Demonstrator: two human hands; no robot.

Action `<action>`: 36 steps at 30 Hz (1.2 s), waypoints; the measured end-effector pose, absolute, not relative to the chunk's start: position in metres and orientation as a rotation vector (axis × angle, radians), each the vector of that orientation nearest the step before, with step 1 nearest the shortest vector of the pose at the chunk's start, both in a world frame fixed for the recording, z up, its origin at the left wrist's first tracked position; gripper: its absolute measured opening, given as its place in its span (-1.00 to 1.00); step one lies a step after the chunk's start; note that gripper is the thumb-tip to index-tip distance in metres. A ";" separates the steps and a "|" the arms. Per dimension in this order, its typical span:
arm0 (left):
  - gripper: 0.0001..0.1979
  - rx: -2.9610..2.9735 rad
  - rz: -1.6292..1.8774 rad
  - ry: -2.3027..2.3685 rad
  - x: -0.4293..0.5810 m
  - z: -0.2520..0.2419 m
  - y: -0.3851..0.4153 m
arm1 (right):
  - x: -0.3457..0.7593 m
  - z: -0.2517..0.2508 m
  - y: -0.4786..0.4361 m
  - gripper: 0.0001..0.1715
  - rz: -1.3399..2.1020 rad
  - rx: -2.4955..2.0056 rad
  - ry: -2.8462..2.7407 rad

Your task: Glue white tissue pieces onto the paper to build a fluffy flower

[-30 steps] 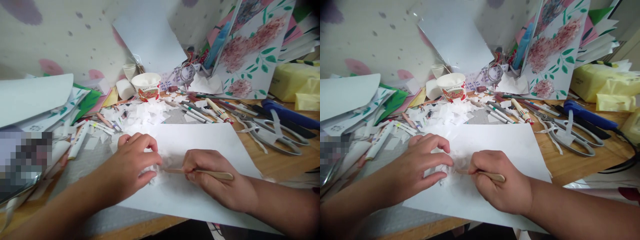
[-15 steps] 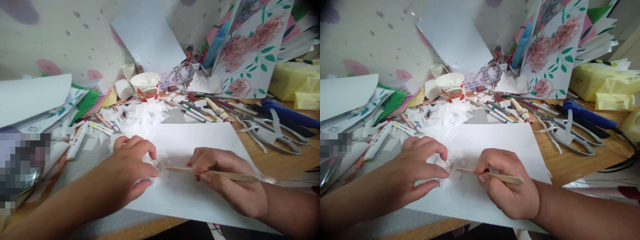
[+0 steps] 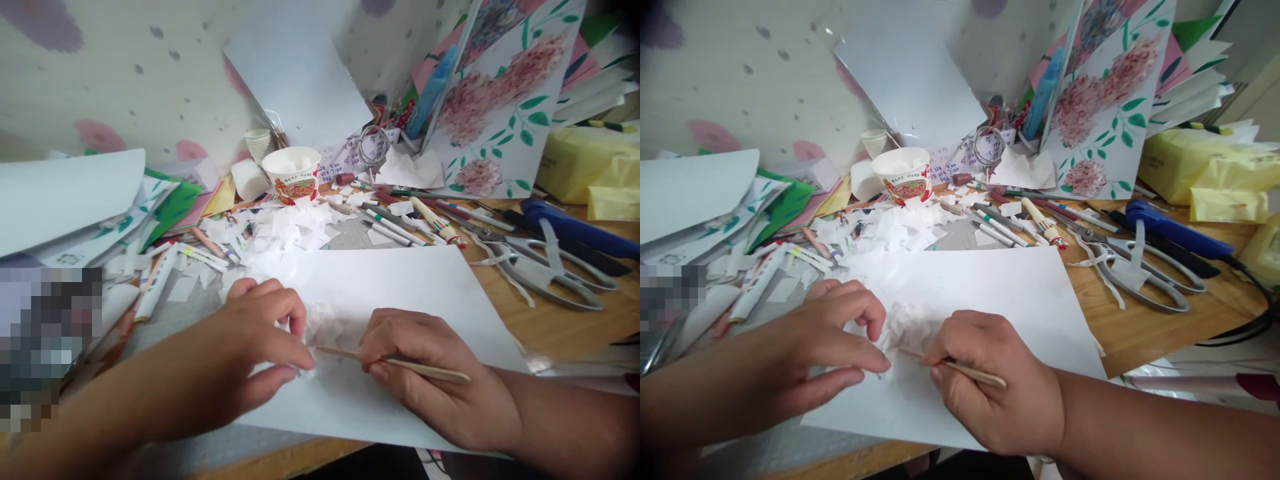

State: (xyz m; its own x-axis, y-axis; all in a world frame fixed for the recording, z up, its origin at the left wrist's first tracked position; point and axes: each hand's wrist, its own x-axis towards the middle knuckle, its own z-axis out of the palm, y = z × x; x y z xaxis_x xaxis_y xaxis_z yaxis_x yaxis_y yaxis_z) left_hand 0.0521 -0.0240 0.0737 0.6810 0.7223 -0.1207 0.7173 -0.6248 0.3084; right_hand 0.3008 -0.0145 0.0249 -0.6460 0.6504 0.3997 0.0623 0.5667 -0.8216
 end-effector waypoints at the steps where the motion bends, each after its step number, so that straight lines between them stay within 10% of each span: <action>1: -0.72 2.567 0.084 1.165 0.048 0.073 -0.021 | 0.301 0.026 -0.014 -0.81 1.073 -0.550 -2.087; 13: -0.79 2.315 0.426 2.057 0.017 0.048 0.023 | 0.302 0.014 -0.015 -0.84 1.054 -0.568 -2.089; 36: -0.79 2.479 0.432 1.997 0.018 0.046 0.022 | 0.297 0.028 -0.013 -0.81 1.007 -0.669 -2.143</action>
